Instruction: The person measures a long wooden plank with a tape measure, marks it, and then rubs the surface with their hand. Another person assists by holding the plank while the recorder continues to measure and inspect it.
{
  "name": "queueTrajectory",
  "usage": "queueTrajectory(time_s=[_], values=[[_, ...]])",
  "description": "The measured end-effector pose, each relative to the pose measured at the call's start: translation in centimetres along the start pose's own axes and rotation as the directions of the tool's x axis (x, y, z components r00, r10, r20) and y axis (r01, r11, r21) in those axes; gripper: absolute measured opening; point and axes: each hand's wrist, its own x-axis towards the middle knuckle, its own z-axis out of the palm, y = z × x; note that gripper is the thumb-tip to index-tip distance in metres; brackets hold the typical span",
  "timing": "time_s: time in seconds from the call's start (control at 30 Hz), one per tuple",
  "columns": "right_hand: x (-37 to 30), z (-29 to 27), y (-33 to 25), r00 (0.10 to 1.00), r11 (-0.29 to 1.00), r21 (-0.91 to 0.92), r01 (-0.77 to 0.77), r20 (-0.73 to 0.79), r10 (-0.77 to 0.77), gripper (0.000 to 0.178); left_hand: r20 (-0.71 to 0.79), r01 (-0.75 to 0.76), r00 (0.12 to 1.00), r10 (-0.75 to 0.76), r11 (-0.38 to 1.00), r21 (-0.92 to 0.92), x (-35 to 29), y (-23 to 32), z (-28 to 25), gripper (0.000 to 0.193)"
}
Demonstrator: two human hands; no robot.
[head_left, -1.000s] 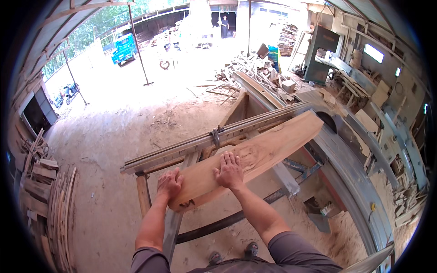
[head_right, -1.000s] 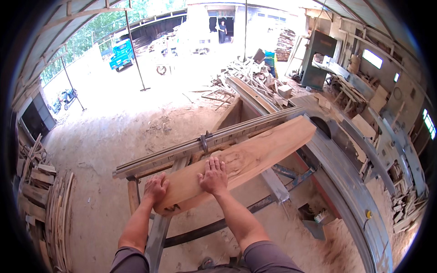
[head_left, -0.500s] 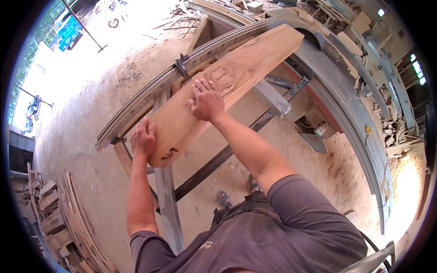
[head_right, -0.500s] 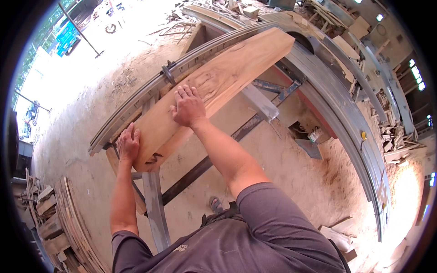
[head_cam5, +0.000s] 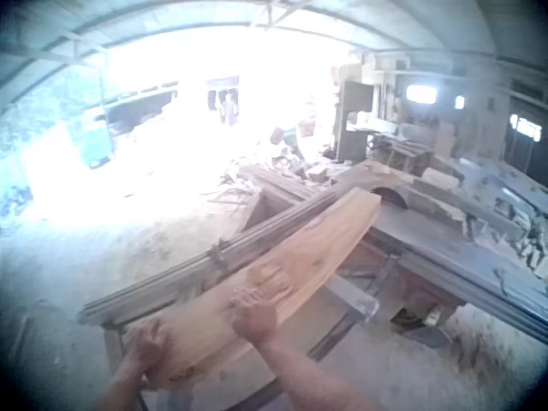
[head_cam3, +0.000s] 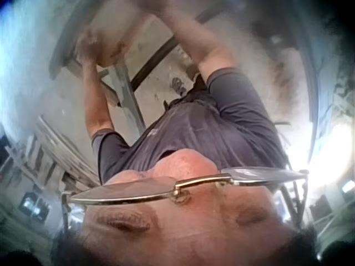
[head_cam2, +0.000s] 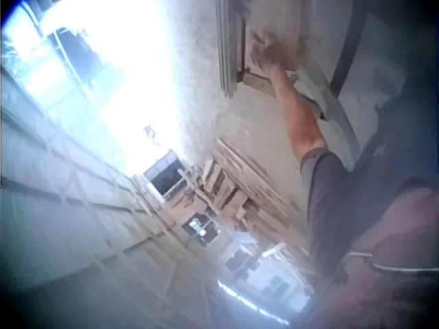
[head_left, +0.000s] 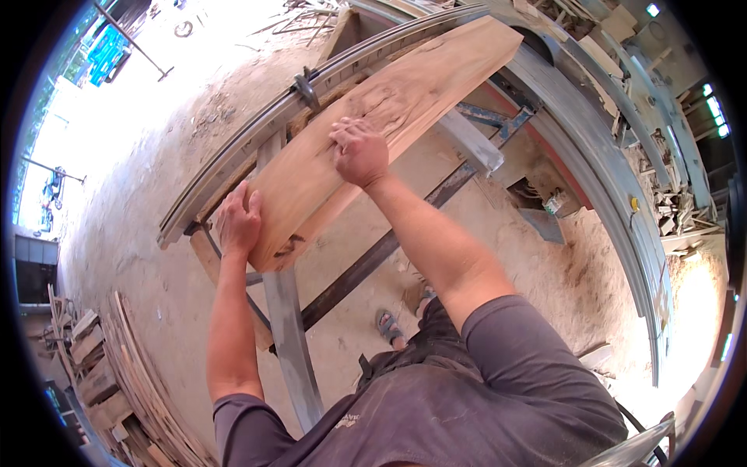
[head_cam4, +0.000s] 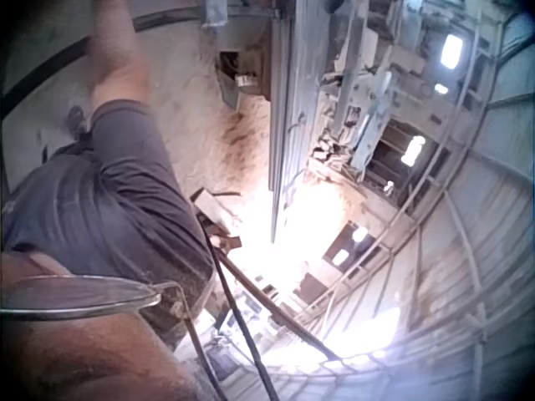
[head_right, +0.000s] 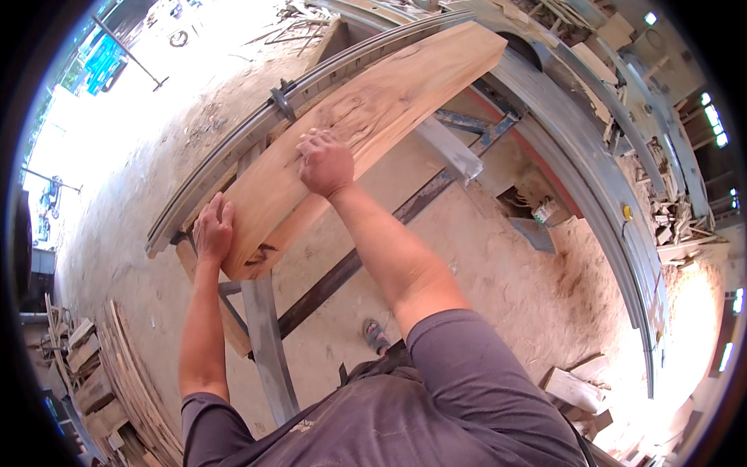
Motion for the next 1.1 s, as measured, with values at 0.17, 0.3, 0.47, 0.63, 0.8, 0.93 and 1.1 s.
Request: queueTrajectory(time_s=[0.17,0.3,0.47,0.63,0.8,0.93,1.1], values=[[0.2,-0.3,0.3,1.000,1.000,0.009,0.005,0.020,-0.006,0.021,-0.045,-0.068,0.997,0.066,0.997,-0.035,0.8,-0.8,0.7,0.051],[0.2,-0.8,0.8,0.999,0.999,0.040,-0.002,0.046,0.000,0.025,-0.037,-0.085,0.996,0.083,0.995,-0.045,0.9,-1.0,1.1,0.049],[0.0,-0.4,0.6,0.996,0.996,0.086,-0.024,0.090,0.017,0.030,-0.006,-0.099,0.995,0.099,0.993,-0.063,0.9,-1.7,0.8,0.047],[-0.2,-0.6,0.9,0.995,0.994,0.097,-0.044,0.094,0.035,0.032,0.022,-0.086,0.996,0.087,0.995,-0.045,1.1,-2.1,1.4,0.047],[0.0,-0.9,0.8,0.994,0.991,0.116,-0.061,0.099,0.050,0.032,-0.027,-0.133,0.991,0.131,0.987,-0.091,1.5,-2.4,1.7,0.045],[0.3,-1.1,0.4,0.994,0.996,0.088,-0.034,0.106,0.024,0.029,-0.018,-0.148,0.989,0.148,0.989,-0.011,1.2,-2.8,1.2,0.045],[1.1,-1.4,0.5,0.995,0.995,0.075,-0.060,0.089,0.053,0.025,-0.021,-0.122,0.992,0.121,0.991,-0.056,1.4,-1.0,0.8,0.044]])
